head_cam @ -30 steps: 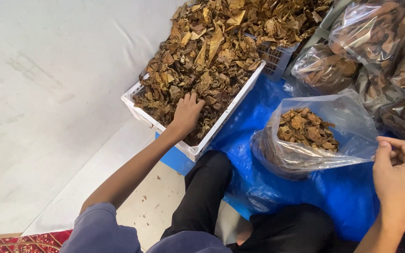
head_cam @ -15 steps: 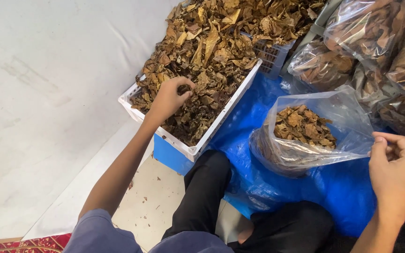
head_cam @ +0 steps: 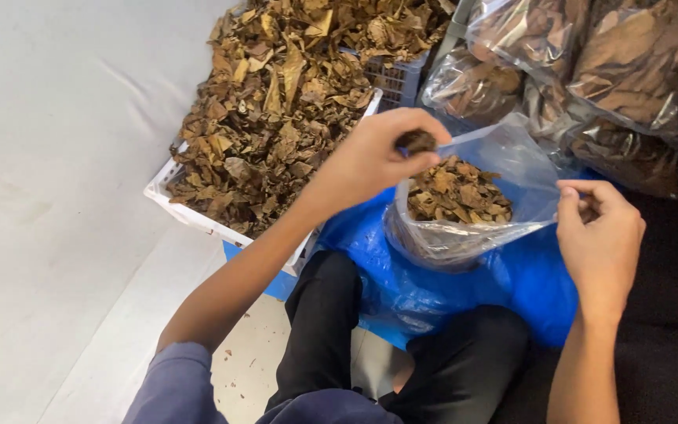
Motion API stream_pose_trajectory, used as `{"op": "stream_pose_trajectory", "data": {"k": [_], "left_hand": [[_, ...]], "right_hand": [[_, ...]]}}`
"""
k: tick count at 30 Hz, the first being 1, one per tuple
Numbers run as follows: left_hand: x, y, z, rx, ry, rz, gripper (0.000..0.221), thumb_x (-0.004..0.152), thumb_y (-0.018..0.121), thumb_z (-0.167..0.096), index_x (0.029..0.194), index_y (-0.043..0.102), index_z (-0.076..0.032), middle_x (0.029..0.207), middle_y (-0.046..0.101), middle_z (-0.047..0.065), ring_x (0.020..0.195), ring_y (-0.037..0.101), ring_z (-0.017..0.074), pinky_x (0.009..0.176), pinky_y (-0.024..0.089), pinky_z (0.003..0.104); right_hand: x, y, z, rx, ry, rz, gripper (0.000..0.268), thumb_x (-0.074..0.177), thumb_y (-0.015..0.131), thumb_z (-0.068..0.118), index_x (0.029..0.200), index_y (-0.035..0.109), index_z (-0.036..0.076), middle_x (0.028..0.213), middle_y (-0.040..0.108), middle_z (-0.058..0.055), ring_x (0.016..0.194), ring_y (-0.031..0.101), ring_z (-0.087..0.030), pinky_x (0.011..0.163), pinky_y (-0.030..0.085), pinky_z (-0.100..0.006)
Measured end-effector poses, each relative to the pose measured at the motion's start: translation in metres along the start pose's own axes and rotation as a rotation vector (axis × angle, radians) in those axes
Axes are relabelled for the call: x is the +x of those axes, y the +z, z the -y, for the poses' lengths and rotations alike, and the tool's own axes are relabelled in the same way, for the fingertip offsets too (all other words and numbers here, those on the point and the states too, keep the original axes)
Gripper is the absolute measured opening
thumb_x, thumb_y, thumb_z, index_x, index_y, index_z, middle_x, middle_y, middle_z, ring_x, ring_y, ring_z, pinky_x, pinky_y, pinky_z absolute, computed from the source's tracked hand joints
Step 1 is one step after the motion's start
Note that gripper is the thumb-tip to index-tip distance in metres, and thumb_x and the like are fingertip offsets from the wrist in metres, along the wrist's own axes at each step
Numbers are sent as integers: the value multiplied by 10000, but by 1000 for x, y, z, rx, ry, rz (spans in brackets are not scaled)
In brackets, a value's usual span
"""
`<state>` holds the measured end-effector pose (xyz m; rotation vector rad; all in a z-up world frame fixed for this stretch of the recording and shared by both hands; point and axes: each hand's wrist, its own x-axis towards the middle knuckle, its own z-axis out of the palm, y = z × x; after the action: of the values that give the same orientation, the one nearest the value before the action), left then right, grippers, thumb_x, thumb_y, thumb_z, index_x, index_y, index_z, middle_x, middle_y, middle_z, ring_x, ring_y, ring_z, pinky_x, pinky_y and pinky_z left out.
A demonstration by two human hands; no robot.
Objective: Picking up handfuls of dried leaves from a white plastic crate and stuffing them into a clear plastic bag.
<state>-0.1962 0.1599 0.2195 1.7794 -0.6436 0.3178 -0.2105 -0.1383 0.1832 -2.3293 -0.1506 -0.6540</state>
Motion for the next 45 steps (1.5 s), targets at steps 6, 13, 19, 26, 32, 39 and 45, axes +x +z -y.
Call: {"op": "stream_pose_trajectory", "data": {"k": [6, 13, 19, 26, 32, 39, 45], "left_hand": [[53, 107, 61, 452, 125, 344, 362, 756, 810, -32, 1077, 654, -85, 1057, 608, 118, 867, 694, 348, 819, 560, 457], [94, 163, 134, 953, -140, 841, 493, 635, 905, -120, 1088, 726, -41, 1029, 738, 131, 813, 736, 337, 702, 608, 454], [91, 157, 135, 1077, -51, 1095, 581, 649, 924, -450, 1105, 772, -123, 1023, 769, 23, 922, 699, 326, 863, 558, 495], [85, 120, 49, 786, -463, 1288, 642, 772, 805, -372, 1365, 665, -170, 1420, 640, 102, 1046, 746, 304, 850, 643, 404], [78, 127, 49, 963, -390, 1342, 477, 783, 836, -293, 1223, 755, -128, 1304, 716, 55, 780, 759, 269, 728, 630, 383], [76, 118, 57, 883, -381, 1289, 416, 774, 843, -271, 1183, 784, -224, 1045, 740, -18, 662, 631, 227, 654, 586, 375], [85, 92, 46, 729, -250, 1125, 341, 799, 773, -162, 1138, 779, -206, 945, 760, -17, 681, 642, 199, 621, 537, 352]], "right_hand": [[0, -2, 11, 42, 30, -1, 145, 1056, 626, -33, 1131, 746, -63, 747, 623, -72, 580, 483, -121, 526, 382, -251], [6, -1, 8, 33, 29, -18, 137, 1028, 636, -7, 1090, 754, -38, 697, 602, -51, 545, 469, -124, 500, 375, -263], [10, -1, -1, 7, 19, -29, 135, 1032, 649, 4, 1095, 763, -30, 691, 589, -43, 542, 458, -124, 505, 373, -266], [11, -1, -5, 33, 34, -21, 123, 1027, 648, -7, 1079, 752, -46, 688, 591, -51, 544, 454, -117, 494, 368, -263], [10, -2, -1, 10, 7, -21, 117, 1018, 658, -18, 1075, 754, -51, 685, 583, -52, 542, 451, -122, 497, 369, -265], [10, -1, 0, 3, 33, -10, 129, 1021, 649, 3, 1083, 752, -43, 686, 592, -50, 538, 468, -128, 500, 383, -272], [10, -4, 2, 22, 21, -11, 122, 1023, 654, -21, 1088, 753, -47, 681, 581, -46, 535, 444, -112, 492, 364, -256]]}}
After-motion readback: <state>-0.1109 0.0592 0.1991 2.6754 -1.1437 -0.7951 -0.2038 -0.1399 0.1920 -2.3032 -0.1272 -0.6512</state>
